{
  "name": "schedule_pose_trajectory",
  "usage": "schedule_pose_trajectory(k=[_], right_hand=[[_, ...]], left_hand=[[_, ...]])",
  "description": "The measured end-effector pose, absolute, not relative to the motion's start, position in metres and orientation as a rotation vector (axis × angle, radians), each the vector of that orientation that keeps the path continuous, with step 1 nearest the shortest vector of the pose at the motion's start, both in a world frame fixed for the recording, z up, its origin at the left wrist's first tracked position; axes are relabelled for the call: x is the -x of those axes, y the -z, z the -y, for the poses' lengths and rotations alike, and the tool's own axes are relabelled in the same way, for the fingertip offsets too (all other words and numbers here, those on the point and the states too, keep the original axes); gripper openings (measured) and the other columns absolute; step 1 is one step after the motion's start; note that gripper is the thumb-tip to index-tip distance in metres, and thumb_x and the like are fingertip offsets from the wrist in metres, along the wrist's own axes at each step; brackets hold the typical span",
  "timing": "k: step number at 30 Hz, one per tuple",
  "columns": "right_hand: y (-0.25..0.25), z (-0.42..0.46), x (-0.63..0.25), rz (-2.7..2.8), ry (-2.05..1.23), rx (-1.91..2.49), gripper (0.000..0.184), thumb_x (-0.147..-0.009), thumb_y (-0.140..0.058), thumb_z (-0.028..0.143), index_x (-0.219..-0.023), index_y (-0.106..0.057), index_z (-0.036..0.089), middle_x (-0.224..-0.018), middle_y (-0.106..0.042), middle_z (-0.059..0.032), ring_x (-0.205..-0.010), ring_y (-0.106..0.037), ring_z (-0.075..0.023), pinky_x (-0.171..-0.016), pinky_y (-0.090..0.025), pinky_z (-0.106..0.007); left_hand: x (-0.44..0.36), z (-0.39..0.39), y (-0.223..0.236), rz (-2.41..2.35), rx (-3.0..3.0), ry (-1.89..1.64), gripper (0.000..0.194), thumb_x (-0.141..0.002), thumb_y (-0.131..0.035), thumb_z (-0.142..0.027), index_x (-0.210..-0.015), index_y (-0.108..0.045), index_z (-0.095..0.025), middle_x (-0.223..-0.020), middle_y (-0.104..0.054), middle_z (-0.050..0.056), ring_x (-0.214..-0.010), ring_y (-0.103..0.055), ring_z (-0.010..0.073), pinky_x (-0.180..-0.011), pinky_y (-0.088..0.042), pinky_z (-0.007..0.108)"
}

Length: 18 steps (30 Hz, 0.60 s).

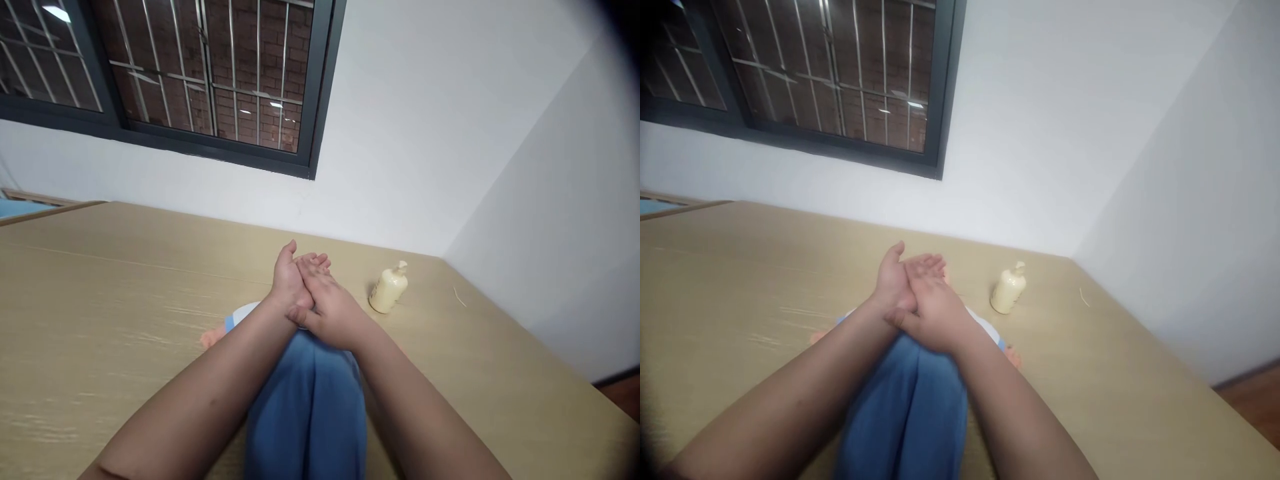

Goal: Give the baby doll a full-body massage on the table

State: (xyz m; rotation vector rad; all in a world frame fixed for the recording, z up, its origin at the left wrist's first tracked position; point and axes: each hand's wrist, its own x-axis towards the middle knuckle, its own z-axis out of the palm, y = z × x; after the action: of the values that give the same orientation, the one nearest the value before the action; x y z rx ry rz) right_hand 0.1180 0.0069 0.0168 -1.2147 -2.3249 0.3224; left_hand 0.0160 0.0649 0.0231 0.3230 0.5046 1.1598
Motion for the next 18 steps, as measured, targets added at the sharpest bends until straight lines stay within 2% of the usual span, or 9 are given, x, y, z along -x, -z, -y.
schedule_pose_trajectory(k=[4, 9, 11, 15, 18], right_hand=[[-0.011, -0.012, -0.118, 2.297, -0.256, 1.29, 0.098, -0.092, -0.046, 0.072, -0.159, -0.02, 0.006, -0.166, -0.016, -0.0195, -0.156, -0.008, -0.0341, -0.127, -0.012, -0.055], [-0.016, -0.002, -0.111, 2.332, -0.275, 1.248, 0.095, -0.089, -0.055, 0.07, -0.157, -0.03, 0.009, -0.161, -0.034, -0.0203, -0.151, -0.027, -0.0361, -0.123, -0.024, -0.055], [-0.02, 0.004, -0.109, 2.346, -0.311, 1.185, 0.096, -0.087, -0.059, 0.07, -0.157, -0.031, 0.011, -0.161, -0.034, -0.0184, -0.151, -0.03, -0.0343, -0.123, -0.027, -0.052], [-0.024, 0.008, -0.108, 2.333, -0.372, 1.093, 0.103, -0.084, -0.062, 0.07, -0.159, -0.024, 0.01, -0.165, -0.025, -0.0151, -0.154, -0.021, -0.0306, -0.126, -0.021, -0.047], [-0.021, 0.003, -0.111, 2.327, -0.369, 1.098, 0.104, -0.086, -0.059, 0.071, -0.16, -0.019, 0.009, -0.166, -0.023, -0.0161, -0.156, -0.014, -0.0319, -0.127, -0.011, -0.054]], left_hand=[[-0.008, -0.066, -0.028, -0.52, -0.367, -1.194, 0.061, -0.093, -0.042, -0.061, -0.124, -0.055, -0.01, -0.121, -0.064, 0.021, -0.119, -0.061, 0.0339, -0.095, -0.054, 0.045], [0.009, -0.085, -0.022, -0.487, -0.403, -1.3, 0.076, -0.092, -0.043, -0.063, -0.137, -0.049, -0.001, -0.128, -0.061, 0.025, -0.125, -0.059, 0.0327, -0.103, -0.05, 0.04], [0.011, -0.089, -0.02, -0.47, -0.393, -1.309, 0.078, -0.091, -0.043, -0.063, -0.139, -0.048, -0.002, -0.129, -0.061, 0.025, -0.124, -0.06, 0.0323, -0.102, -0.05, 0.038], [0.004, -0.086, -0.017, -0.443, -0.374, -1.253, 0.079, -0.09, -0.046, -0.064, -0.14, -0.049, -0.004, -0.128, -0.062, 0.025, -0.123, -0.061, 0.0326, -0.101, -0.052, 0.039], [-0.007, -0.077, -0.015, -0.443, -0.377, -1.204, 0.075, -0.088, -0.049, -0.065, -0.136, -0.052, -0.007, -0.127, -0.063, 0.024, -0.123, -0.061, 0.0325, -0.101, -0.051, 0.041]])
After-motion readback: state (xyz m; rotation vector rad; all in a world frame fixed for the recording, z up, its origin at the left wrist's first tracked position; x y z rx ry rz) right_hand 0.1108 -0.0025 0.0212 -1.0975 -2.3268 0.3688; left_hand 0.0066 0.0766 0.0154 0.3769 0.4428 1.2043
